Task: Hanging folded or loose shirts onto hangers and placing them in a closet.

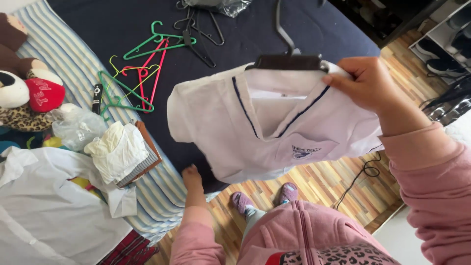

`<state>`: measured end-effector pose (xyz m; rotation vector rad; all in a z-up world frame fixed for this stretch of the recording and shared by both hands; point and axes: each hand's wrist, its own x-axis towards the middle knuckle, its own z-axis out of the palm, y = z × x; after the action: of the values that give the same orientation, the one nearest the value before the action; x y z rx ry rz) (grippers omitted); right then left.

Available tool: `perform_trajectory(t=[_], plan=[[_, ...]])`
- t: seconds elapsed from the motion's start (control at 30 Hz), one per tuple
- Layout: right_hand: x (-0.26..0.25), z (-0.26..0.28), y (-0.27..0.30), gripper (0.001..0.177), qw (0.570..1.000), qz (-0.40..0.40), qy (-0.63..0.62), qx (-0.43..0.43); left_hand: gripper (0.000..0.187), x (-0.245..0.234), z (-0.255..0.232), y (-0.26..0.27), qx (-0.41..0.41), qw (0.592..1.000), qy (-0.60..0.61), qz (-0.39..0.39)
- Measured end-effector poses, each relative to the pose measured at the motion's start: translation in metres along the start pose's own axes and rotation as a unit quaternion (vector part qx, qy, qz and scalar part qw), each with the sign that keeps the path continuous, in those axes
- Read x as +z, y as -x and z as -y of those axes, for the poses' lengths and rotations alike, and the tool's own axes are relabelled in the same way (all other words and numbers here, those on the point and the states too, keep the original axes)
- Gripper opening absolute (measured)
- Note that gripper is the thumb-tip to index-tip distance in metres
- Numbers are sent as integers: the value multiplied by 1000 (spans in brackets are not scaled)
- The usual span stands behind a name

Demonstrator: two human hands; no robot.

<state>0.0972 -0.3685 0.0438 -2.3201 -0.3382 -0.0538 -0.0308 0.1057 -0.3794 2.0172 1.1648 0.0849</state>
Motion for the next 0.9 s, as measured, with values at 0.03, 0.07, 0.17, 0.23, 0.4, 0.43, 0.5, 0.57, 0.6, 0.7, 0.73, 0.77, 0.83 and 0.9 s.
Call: perform_trajectory(t=[0.03, 0.07, 0.17, 0.23, 0.4, 0.43, 0.5, 0.57, 0.6, 0.7, 0.73, 0.77, 0.83, 0.9], plan=[[7, 4, -4, 25, 1000, 2, -2, -2, 37, -21, -33, 3, -1, 1000, -1, -3], [11, 8, -6, 26, 999, 22, 20, -13, 38, -40, -68, 8, 101, 985, 122, -75], [31, 14, -6, 27, 995, 59, 52, -68, 41, -110, -183, 53, 358, 895, 215, -156], [45, 18, -7, 27, 988, 74, 60, -118, 44, -153, -259, 109, 507, 826, 182, -166], [76, 4, 16, 28, 970, 115, 72, -200, 42, -147, -320, 179, 665, 744, 44, 48], [75, 3, 23, 28, 970, 115, 72, -202, 42, -142, -315, 178, 665, 745, 44, 46], [71, 1, 34, 24, 973, 119, 48, -191, 27, -129, -309, 174, 625, 766, 75, 130], [58, 4, 49, 30, 967, 91, 72, -225, 24, -133, -307, 177, 629, 757, 97, 147], [51, 7, 54, 41, 959, 58, 96, -260, 21, -135, -308, 176, 636, 745, 119, 162], [41, -12, 68, 57, 963, -10, 127, -236, 21, -146, -314, 168, 611, 762, 122, 176], [40, -29, 72, 57, 963, -8, 127, -238, 21, -150, -316, 165, 610, 764, 123, 174], [40, -45, 77, 50, 979, -1, 101, -175, 21, -156, -318, 162, 603, 769, 122, 173], [36, -74, 81, 44, 991, 3, 75, -115, 22, -166, -323, 156, 599, 774, 123, 167], [28, -99, 87, 27, 993, 1, 73, -88, 22, -177, -323, 154, 585, 779, 104, 200]])
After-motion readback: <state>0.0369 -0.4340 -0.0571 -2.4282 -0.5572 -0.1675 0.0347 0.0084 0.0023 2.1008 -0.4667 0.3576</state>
